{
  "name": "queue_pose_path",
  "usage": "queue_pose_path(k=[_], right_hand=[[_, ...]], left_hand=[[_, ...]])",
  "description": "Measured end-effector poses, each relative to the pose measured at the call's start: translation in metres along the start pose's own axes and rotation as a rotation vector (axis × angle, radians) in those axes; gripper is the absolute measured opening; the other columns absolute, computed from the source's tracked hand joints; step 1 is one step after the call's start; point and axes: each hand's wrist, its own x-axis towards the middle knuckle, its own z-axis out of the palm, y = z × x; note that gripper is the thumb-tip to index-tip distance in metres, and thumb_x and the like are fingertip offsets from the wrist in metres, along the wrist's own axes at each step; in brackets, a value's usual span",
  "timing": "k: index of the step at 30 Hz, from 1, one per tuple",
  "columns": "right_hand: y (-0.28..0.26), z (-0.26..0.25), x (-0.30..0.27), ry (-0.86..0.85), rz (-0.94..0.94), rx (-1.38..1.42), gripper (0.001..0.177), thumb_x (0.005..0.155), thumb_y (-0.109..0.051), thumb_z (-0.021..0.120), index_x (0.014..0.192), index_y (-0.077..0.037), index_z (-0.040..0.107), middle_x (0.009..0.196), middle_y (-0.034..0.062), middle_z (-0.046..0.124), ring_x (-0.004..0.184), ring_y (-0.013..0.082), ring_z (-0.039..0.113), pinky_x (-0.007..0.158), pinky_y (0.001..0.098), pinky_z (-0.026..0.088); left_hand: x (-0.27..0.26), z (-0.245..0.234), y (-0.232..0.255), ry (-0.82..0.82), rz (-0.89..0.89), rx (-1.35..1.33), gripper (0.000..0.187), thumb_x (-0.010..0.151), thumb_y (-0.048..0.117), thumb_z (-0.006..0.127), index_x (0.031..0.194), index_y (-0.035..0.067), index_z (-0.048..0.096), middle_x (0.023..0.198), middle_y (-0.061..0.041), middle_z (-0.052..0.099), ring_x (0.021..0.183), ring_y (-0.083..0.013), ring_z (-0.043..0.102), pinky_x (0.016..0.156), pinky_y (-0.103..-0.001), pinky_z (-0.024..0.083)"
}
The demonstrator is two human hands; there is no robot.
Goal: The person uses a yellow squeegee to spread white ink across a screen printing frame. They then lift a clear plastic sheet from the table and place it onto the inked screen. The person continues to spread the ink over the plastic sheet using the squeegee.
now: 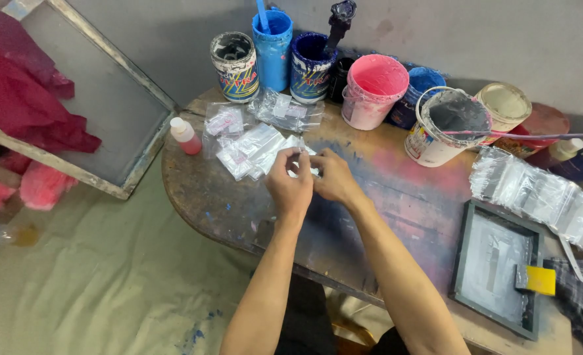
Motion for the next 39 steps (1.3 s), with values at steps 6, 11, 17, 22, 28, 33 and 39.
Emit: queue_pose_path(k=[6,11,17,22,28,33,39], right_hand=[[-0.025,-0.039,-0.01,0.097,0.417,0.868,0.06,0.099,-0.057,0.057,0.107,-0.001,0.078,0.09,0.0143,0.076,0.076,0.0229,0.073,0.06,0.0254,0.05],[-0.031,-0.034,-0.018,0.08,0.445,0.652,0.049,0.087,-0.045,0.08,0.11,-0.002,0.079,0.096,0.0212,0.077,0.081,0.0258,0.075,0.067,0.0326,0.06],[-0.025,-0.022,-0.014,0.251,0.548,0.751,0.031,0.088,-0.026,0.078,0.103,0.0,0.079,0.087,0.018,0.075,0.073,0.0224,0.073,0.061,0.0332,0.062],[-0.015,-0.017,-0.006,0.335,0.623,0.855,0.022,0.085,-0.022,0.076,0.098,-0.004,0.079,0.075,0.0148,0.07,0.065,0.022,0.071,0.051,0.0342,0.059],[-0.051,-0.054,-0.016,0.26,0.575,0.868,0.024,0.089,-0.018,0.074,0.097,0.003,0.074,0.065,0.0027,0.051,0.048,0.0118,0.058,0.04,0.023,0.052],[0.021,-0.037,0.009,0.281,0.473,0.701,0.02,0.09,-0.021,0.072,0.084,-0.002,0.074,0.055,0.0062,0.052,0.047,0.0126,0.06,0.039,0.0237,0.052],[0.025,-0.044,-0.014,0.313,0.506,0.851,0.023,0.09,-0.011,0.074,0.099,0.01,0.072,0.068,0.0076,0.055,0.053,0.013,0.059,0.045,0.0266,0.054]], left_hand=[[-0.018,0.015,-0.011,-0.076,0.046,0.106,0.006,0.084,0.014,0.076,0.09,0.015,0.075,0.074,-0.003,0.076,0.059,-0.0208,0.068,0.059,-0.031,0.055],[-0.027,0.024,-0.026,-0.088,0.093,0.153,0.007,0.08,0.012,0.076,0.087,0.014,0.073,0.072,-0.005,0.076,0.06,-0.025,0.07,0.06,-0.037,0.057],[-0.035,0.001,0.003,-0.121,0.188,0.128,0.012,0.081,0.008,0.071,0.092,0.011,0.072,0.075,-0.006,0.075,0.063,-0.0241,0.069,0.062,-0.037,0.057],[-0.068,0.0,-0.013,-0.296,0.402,0.261,0.008,0.077,0.011,0.072,0.083,0.017,0.07,0.068,0.0,0.07,0.061,-0.0227,0.069,0.061,-0.034,0.056],[-0.077,0.007,-0.011,-0.652,0.636,0.56,0.036,0.079,0.021,0.076,0.109,0.004,0.071,0.121,-0.018,0.063,0.121,-0.0356,0.056,0.091,-0.042,0.045],[-0.071,0.03,-0.037,-0.661,0.67,0.473,0.061,0.083,0.034,0.072,0.133,0.002,0.059,0.122,-0.023,0.064,0.115,-0.0409,0.061,0.104,-0.052,0.041],[-0.012,-0.021,0.07,-0.841,0.362,0.6,0.058,0.093,0.049,0.06,0.127,0.001,0.065,0.112,-0.024,0.073,0.11,-0.0455,0.069,0.098,-0.058,0.047]])
